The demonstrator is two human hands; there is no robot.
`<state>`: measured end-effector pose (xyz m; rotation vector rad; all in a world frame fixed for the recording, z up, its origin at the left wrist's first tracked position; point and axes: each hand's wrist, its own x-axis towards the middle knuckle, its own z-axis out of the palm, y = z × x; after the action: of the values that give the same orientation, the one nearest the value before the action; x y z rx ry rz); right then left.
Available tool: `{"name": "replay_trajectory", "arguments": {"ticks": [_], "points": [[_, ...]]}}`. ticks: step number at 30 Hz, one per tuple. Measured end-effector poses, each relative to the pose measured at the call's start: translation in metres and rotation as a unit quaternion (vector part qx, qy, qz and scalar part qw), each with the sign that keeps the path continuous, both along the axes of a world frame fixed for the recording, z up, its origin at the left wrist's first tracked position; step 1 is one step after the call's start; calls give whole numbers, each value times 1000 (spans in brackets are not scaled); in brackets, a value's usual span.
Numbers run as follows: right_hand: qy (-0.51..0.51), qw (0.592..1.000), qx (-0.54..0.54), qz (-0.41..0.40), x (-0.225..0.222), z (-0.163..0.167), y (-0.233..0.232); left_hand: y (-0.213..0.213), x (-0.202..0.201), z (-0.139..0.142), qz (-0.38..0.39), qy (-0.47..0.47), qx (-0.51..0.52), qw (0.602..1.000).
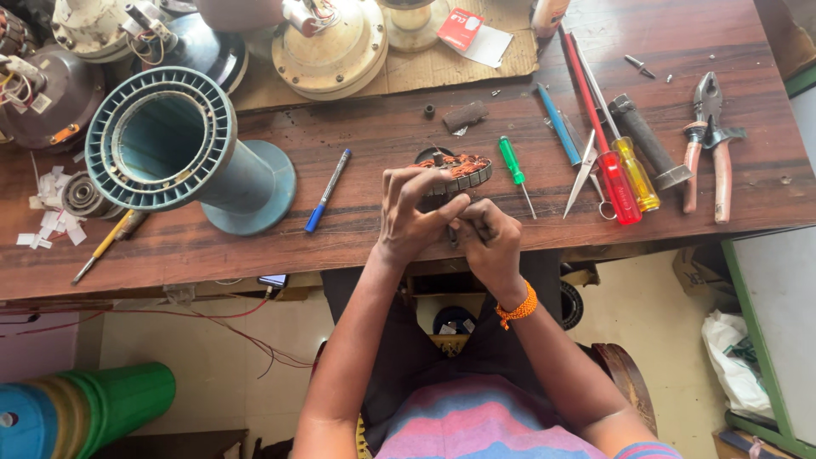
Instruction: The person sits at a workbench and works on an electric motor armature by hand, pressing and seating copper windings around the commutator and turning the armature to work around its circumference. Various hand tools, screwdrivers, pliers and a hammer lie on the bench while the person manipulates the windings with their fingers.
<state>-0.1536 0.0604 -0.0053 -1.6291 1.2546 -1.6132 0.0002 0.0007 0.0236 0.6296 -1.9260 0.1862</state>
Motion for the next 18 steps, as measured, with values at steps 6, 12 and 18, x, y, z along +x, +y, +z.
{"name": "replay_trajectory", "arguments": {"ticks": [6, 12, 18], "points": [[52, 998, 8, 22, -21, 26, 3, -2, -5, -5, -14, 53, 0, 998], [147, 988, -16, 37, -32, 73, -10, -1, -3, -13, -15, 79, 62, 995], [205, 976, -32, 65, -18, 107, -36, 1, -9, -13, -25, 130, 91, 987]]}}
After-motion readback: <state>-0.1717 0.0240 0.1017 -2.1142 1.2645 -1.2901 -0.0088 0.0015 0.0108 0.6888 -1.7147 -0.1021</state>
